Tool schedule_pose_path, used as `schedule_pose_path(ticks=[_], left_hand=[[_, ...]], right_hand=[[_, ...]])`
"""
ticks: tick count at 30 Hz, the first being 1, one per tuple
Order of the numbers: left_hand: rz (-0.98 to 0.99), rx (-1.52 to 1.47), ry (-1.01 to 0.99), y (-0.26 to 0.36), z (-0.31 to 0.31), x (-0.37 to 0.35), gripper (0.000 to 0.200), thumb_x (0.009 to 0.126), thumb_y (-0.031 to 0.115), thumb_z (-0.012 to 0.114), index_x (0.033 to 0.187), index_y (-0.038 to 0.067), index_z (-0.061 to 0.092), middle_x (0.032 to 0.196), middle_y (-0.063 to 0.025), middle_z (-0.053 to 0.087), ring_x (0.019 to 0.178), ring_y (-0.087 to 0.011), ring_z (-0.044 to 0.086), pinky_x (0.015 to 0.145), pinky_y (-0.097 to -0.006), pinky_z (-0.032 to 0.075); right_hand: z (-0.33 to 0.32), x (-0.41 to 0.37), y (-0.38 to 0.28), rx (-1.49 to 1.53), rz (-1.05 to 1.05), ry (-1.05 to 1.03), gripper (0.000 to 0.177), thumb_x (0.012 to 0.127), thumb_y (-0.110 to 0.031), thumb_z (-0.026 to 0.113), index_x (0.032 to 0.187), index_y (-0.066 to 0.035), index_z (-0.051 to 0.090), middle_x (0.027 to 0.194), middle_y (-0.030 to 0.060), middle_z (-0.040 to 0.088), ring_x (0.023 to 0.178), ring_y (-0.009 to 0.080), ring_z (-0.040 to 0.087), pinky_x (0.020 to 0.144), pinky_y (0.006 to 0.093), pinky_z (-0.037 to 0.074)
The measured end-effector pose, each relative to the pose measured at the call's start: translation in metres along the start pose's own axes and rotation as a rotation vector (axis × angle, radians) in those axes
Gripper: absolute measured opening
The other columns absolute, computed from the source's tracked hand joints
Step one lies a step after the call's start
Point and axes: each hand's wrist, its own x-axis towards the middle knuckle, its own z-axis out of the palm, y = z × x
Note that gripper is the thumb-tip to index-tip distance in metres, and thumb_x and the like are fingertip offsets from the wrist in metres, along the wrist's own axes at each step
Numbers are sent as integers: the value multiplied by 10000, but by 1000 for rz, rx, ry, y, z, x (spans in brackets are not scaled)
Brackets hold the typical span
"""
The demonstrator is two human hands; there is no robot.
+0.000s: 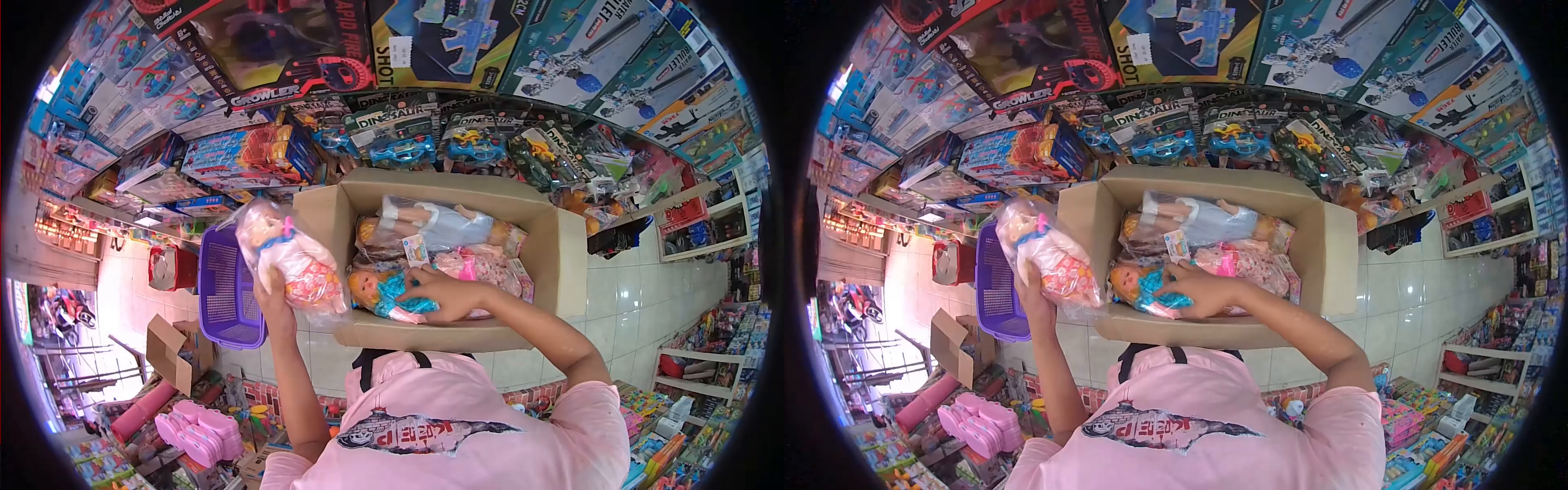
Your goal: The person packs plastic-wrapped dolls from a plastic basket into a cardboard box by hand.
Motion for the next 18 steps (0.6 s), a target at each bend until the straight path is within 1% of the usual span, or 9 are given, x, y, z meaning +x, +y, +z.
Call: schedule_pose_path(ticks=[2,5,6,8,12,14,15,17,18], left_hand=[[56,167,-109,22,20,4,518,941,279,639,1315,-43,482,1227,-121,572,1104,-187,567,952,-338,460],[116,315,-335,40,52,16,470,849,186,716,1222,-57,568,1171,-105,612,1046,-171,576,911,-317,458],[158,381,-405,42,62,21,444,814,144,743,1186,-49,596,1151,-97,622,1032,-167,584,890,-317,464],[171,456,-642,56,89,29,361,792,115,758,1111,-18,653,1063,-88,650,961,-156,611,846,-318,485],[-12,419,-926,32,128,42,373,801,130,761,1124,-22,653,958,-94,695,916,-127,622,811,-309,503],[82,457,-1131,15,144,46,408,800,158,760,1148,-21,645,977,-130,713,941,-190,660,822,-330,513],[85,456,-1135,8,149,45,408,800,158,760,1148,-21,645,977,-130,713,941,-190,660,822,-330,513],[392,571,-1055,-7,157,45,392,798,163,744,1132,-21,651,992,-153,705,949,-299,670,841,-362,518],[370,663,-1060,-23,155,49,536,754,258,774,1219,37,624,1122,-167,661,1073,-385,599,936,-432,474]], right_hand=[[-12,0,2,332,-37,136,475,772,-113,668,1242,-63,614,1280,187,472,1276,374,415,1063,442,349],[-40,-2,-5,254,-118,507,542,782,-206,734,1280,-63,572,1266,177,467,1204,335,459,1033,448,358],[-47,-3,-15,254,-129,502,542,782,-206,734,1280,-63,572,1266,177,467,1204,335,459,1033,448,358],[-69,-6,-50,-75,60,1064,667,775,-308,755,1345,-70,503,1264,185,493,1170,342,491,1040,473,349],[-89,-5,-67,-453,62,1033,691,805,-281,707,1404,-74,431,1309,210,498,1234,374,456,1072,482,328],[-74,0,-47,-501,217,937,703,823,-402,692,1378,-52,441,1185,216,556,1097,393,523,961,509,394],[-64,2,-36,-504,219,940,703,823,-402,692,1378,-52,441,1185,216,556,1097,393,523,961,509,394],[-42,2,-16,-398,467,817,676,807,-334,705,1363,-49,446,1221,235,540,1118,408,521,948,502,387],[-32,4,-10,-402,473,821,676,807,-334,705,1363,-49,446,1221,235,540,1118,408,521,948,502,387]])
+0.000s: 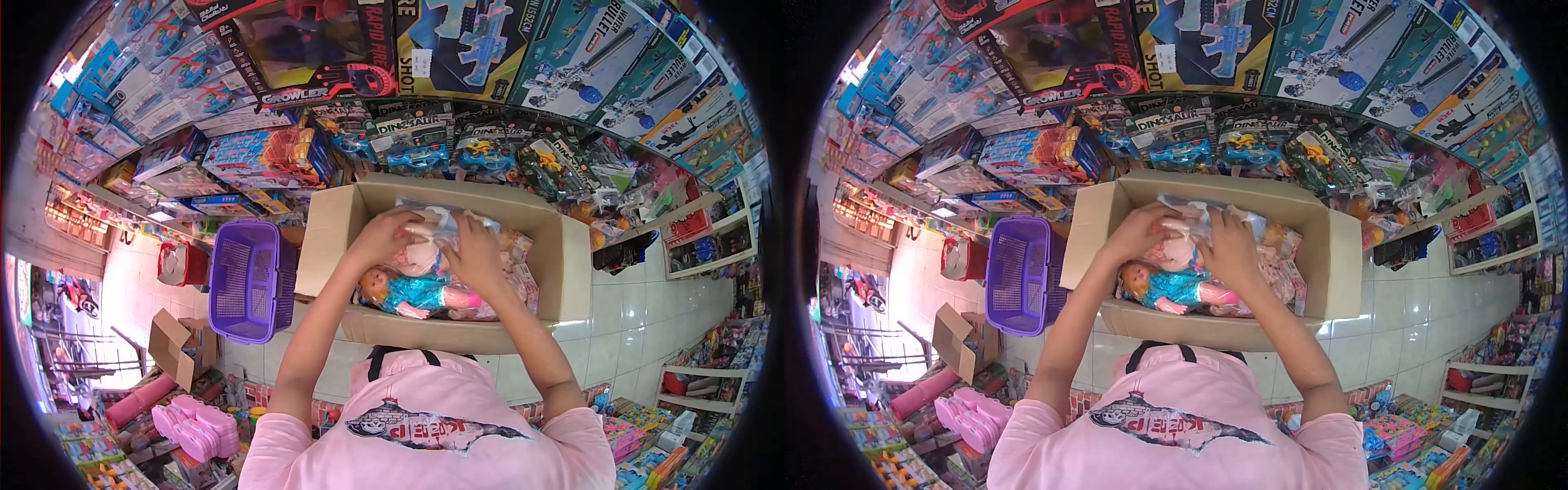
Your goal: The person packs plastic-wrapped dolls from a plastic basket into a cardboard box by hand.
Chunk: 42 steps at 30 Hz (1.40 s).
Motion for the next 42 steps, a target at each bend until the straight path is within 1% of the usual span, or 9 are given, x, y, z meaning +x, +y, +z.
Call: schedule_pose_path(ticks=[4,7,10,26,31,32,35,39,42], left_hand=[[-57,181,-83,3,15,-27,737,686,342,825,1333,121,550,1322,-155,543,1250,-379,483,1060,-457,374],[-322,477,-315,8,20,-52,1341,509,545,878,1561,221,112,1606,-203,84,1452,-487,105,1154,-589,205],[-297,279,-371,-19,30,-66,1464,468,579,888,1563,253,-26,1606,-231,-66,1446,-525,5,1131,-658,180],[-425,370,-463,-46,40,-44,1501,438,595,893,1563,256,-41,1609,-163,-165,1464,-484,20,1104,-694,190],[-180,498,-244,-38,32,-66,1133,678,512,809,1555,163,182,1604,-206,121,1481,-420,83,1142,-659,122],[-6,495,-33,-30,25,-79,754,781,386,758,1410,90,466,1455,-229,416,1406,-431,283,1154,-615,150],[54,277,299,-10,3,-118,419,831,255,711,1178,39,619,1202,-183,580,1208,-374,467,1090,-542,280],[-43,248,853,-42,10,-197,133,907,131,560,818,35,579,842,-131,534,804,-309,493,780,-433,336],[-231,234,738,-79,28,-251,200,952,130,468,792,36,545,805,-138,512,743,-304,459,743,-399,320]], right_hand=[[2,-10,-13,-37,170,-114,640,829,-319,684,1353,-40,444,1239,237,537,1110,419,527,931,505,399],[8,-26,-19,-119,97,-141,634,855,-344,655,1386,-74,437,1292,245,501,1173,426,484,954,533,395],[26,-39,-18,-164,39,-146,636,889,-405,602,1428,-121,419,1369,248,446,1255,434,420,988,570,374],[60,-19,9,-145,-20,-55,521,848,-414,613,1257,-94,567,1175,172,531,1096,355,485,879,492,410],[56,-24,0,-137,-45,-6,493,839,-392,625,1224,-88,581,1152,159,535,1078,347,489,874,477,400],[55,-25,-1,-153,-21,-13,513,824,-376,645,1244,-91,569,1177,160,530,1104,346,480,908,483,381],[50,-28,-13,-126,45,79,576,793,-337,683,1295,-97,535,1251,167,510,1180,347,450,976,499,334],[47,-29,-59,-242,131,262,703,753,-296,719,1383,-111,469,1377,184,453,1308,355,370,1054,520,249],[79,-33,-89,81,19,152,634,822,-239,664,1397,-79,452,1403,208,437,1321,391,383,1088,498,292]])
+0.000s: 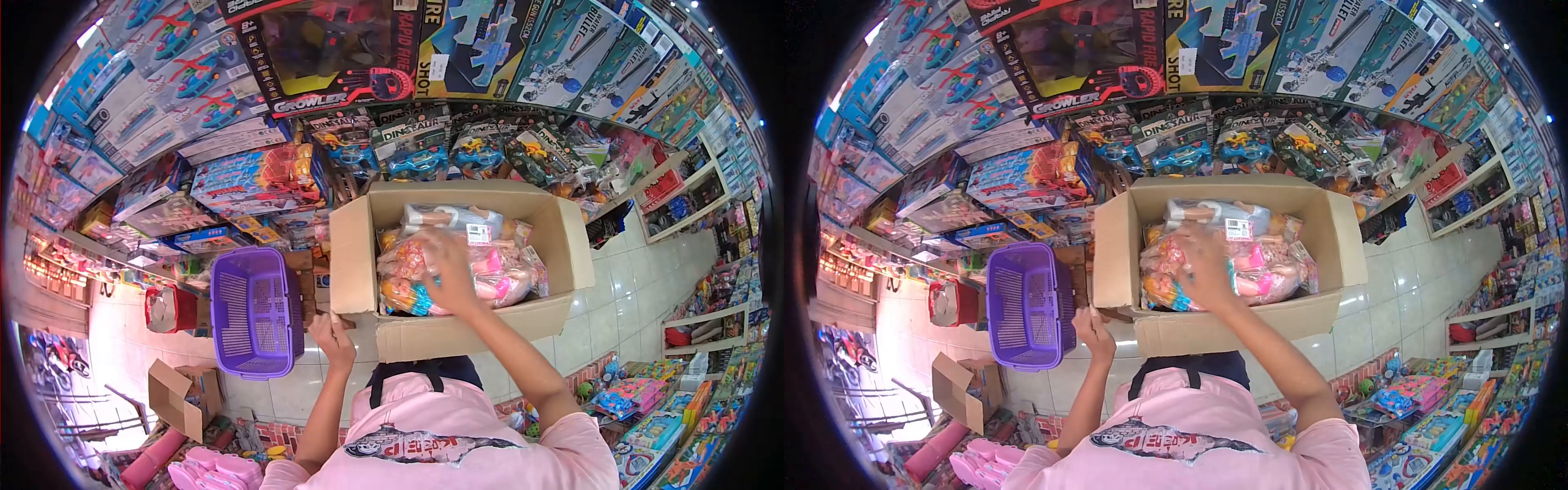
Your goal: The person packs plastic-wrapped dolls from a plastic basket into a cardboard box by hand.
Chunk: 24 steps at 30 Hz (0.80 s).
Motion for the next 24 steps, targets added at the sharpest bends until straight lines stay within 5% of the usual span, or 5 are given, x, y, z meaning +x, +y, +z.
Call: schedule_pose_path(ticks=[7,13,18,21,24], left_hand=[[-378,-317,-36,10,9,2,371,1041,251,338,1036,-40,567,950,-189,559,886,-344,534,851,-439,372],[282,-382,-271,85,-7,45,422,1032,282,383,1304,8,554,1406,-199,477,1319,-377,419,1104,-437,300],[263,-238,-456,90,4,52,396,1007,256,424,1273,14,592,1468,-171,432,1400,-376,324,1151,-458,236],[250,-173,-459,96,11,52,328,975,200,481,1194,10,635,1458,-173,445,1421,-390,291,1150,-470,248],[257,-102,-424,99,20,53,274,934,143,536,1141,4,649,1456,-175,449,1436,-402,258,1146,-484,261]], right_hand=[[47,-6,-51,409,-151,-330,532,977,-221,509,1459,-36,380,1496,201,368,1405,369,323,1164,452,241],[9,-10,-60,919,208,-271,634,1023,-313,438,1531,-19,197,1527,176,324,1394,271,345,1143,393,262],[-19,-9,-56,1053,289,88,655,974,-206,511,1507,30,215,1500,218,327,1363,302,376,1091,424,338],[-2,-25,-21,214,194,-71,631,906,-222,571,1453,8,354,1462,233,361,1370,386,349,1133,453,287],[10,-36,-14,-13,90,-130,588,879,-210,587,1391,32,425,1458,254,363,1366,413,337,1136,474,290]])
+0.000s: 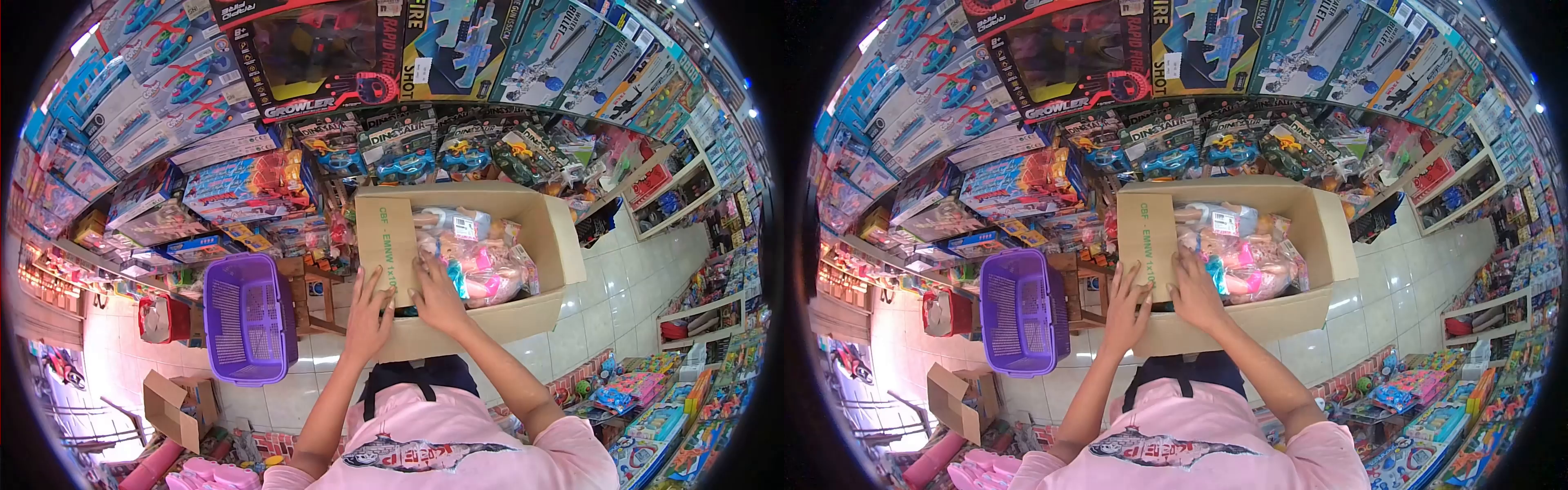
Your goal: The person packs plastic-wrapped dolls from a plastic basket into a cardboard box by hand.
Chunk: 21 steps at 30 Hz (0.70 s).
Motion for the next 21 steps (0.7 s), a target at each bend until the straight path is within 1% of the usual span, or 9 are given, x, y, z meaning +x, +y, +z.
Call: schedule_pose_path(ticks=[7,8,10,12,13,15,17,19,21], left_hand=[[-31,86,13,-5,-2,3,224,898,120,580,1071,-2,650,1439,-171,470,1437,-402,255,1141,-486,270],[-42,43,38,-8,0,3,192,917,128,568,1040,14,662,1437,-149,484,1441,-385,253,1154,-481,234],[-29,32,46,-11,1,1,210,916,131,570,1073,9,638,1436,-165,475,1432,-388,266,1154,-477,234],[-5,22,52,-8,6,-1,235,915,134,572,1106,4,614,1436,-181,466,1423,-390,280,1153,-472,234],[-45,-33,171,-3,11,-5,263,913,137,579,1139,4,591,1412,-190,466,1382,-381,332,1124,-457,277],[-72,-88,291,1,27,-17,296,911,140,585,1173,3,568,1388,-198,465,1342,-371,384,1096,-442,320],[-259,-408,611,-6,54,-45,340,953,179,558,1240,4,506,1329,-174,461,1220,-291,465,1044,-403,360],[-435,-499,568,-16,69,-80,343,1002,222,510,1248,-15,486,1263,-133,498,1138,-212,498,993,-360,396],[-528,-464,492,-2,66,-103,348,1012,226,498,1256,-22,473,1241,-130,513,1120,-205,512,986,-348,402]], right_hand=[[6,10,-5,-95,57,-198,628,878,-222,585,1400,67,390,1522,219,315,1434,393,254,1120,500,315],[8,14,-3,-100,53,-218,633,881,-227,581,1407,63,385,1527,220,308,1436,392,251,1119,500,315],[10,14,-3,-104,40,-233,637,883,-232,577,1414,60,380,1532,221,300,1438,391,248,1118,501,316],[7,11,-2,-75,37,-182,595,873,-192,590,1384,58,416,1510,217,336,1415,397,288,1112,506,320],[4,6,1,-75,36,-174,595,873,-192,590,1384,58,416,1510,217,336,1415,397,288,1112,506,320],[-6,-4,9,177,-49,-22,541,850,-130,609,1337,52,461,1459,206,404,1363,389,365,1099,500,330],[-32,-26,18,140,-110,49,514,834,-102,612,1307,49,480,1412,207,440,1315,384,407,1081,504,336],[-61,-53,33,105,-172,121,488,818,-74,615,1277,45,499,1365,208,475,1266,380,449,1062,508,342],[-86,-89,58,7,-51,360,464,800,-74,613,1244,27,521,1289,215,504,1196,367,480,1019,511,347]])
